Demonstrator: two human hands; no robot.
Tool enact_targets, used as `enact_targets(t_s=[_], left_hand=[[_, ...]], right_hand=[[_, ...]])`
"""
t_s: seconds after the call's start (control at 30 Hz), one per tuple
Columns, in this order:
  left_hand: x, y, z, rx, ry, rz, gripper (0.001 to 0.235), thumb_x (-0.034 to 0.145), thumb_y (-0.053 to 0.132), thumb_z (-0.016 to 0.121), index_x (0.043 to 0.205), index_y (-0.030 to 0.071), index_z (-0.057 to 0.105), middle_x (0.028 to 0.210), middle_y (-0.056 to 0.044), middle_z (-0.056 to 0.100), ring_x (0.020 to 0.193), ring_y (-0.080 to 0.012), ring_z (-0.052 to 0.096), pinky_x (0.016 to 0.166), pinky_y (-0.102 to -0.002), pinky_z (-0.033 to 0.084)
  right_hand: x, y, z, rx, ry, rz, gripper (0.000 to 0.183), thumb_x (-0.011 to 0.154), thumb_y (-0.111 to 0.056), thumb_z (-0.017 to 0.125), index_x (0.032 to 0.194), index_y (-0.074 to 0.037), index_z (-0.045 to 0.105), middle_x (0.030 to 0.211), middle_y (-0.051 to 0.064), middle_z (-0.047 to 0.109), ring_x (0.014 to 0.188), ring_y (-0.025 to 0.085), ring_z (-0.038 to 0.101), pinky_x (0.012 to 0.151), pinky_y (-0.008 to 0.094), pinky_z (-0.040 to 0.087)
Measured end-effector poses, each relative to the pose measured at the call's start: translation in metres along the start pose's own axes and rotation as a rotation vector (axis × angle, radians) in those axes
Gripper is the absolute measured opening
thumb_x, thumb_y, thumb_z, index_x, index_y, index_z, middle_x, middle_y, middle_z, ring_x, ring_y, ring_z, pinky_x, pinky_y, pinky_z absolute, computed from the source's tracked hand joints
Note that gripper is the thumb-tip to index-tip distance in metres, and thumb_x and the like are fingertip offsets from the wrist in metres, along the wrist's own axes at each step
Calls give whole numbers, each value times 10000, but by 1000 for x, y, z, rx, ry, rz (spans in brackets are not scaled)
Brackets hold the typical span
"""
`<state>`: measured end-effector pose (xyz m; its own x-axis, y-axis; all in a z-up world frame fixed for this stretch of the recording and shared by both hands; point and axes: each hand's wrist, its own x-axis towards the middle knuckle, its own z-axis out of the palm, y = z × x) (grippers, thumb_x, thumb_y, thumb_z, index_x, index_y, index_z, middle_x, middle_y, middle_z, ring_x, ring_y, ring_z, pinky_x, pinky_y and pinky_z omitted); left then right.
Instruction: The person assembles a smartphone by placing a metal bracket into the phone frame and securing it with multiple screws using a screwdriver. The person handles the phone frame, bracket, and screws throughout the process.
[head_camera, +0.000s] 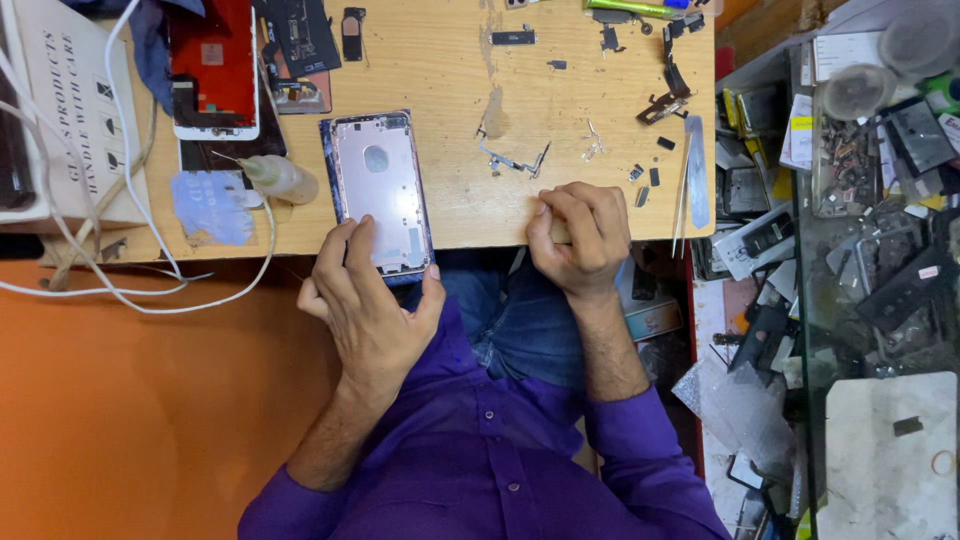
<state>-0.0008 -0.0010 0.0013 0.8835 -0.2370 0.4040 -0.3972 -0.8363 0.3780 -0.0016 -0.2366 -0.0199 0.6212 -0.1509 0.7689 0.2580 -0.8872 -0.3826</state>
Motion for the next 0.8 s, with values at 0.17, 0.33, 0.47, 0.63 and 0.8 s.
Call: enact_targets(t_s=[0.17, 0.33, 0.47, 0.63, 0.8], left_hand=[[5, 6, -2, -3, 19, 2, 874, 865, 392, 862, 1492, -8, 403, 1477, -180, 426, 1366, -303, 382, 1087, -485, 262], [2, 14, -2, -11, -6, -27, 874, 838, 407, 878, 1479, 14, 432, 1450, -169, 439, 1329, -305, 394, 1061, -490, 267], [-3, 18, -5, -21, -23, -17, 837, 832, 399, 871, 1463, 26, 466, 1434, -164, 444, 1341, -308, 402, 1066, -493, 267], [-6, 22, -7, -43, -16, 45, 781, 849, 404, 859, 1432, 23, 505, 1435, -167, 453, 1315, -295, 421, 1032, -472, 267], [-12, 25, -7, -291, -46, 93, 611, 905, 287, 785, 1395, 12, 545, 1415, -161, 511, 1248, -263, 533, 1060, -430, 309]], right_hand=[[-1, 0, -1, 30, 10, 7, 190, 798, 38, 768, 965, -35, 717, 959, 99, 663, 846, 281, 640, 744, 387, 527], [-4, 3, -3, 35, 32, 17, 197, 791, 43, 758, 968, -35, 719, 957, 98, 667, 842, 279, 645, 743, 384, 530], [-4, 3, -5, 63, 33, 35, 190, 797, 44, 751, 967, -34, 719, 957, 99, 670, 849, 273, 647, 739, 379, 529], [-1, -18, -18, 207, -67, 122, 202, 857, 20, 762, 1040, -40, 703, 1022, 101, 693, 941, 279, 648, 821, 377, 527], [-7, -56, -28, 189, -347, 105, 422, 802, -185, 850, 1178, -74, 694, 1214, 120, 665, 1149, 317, 607, 1004, 432, 479]])
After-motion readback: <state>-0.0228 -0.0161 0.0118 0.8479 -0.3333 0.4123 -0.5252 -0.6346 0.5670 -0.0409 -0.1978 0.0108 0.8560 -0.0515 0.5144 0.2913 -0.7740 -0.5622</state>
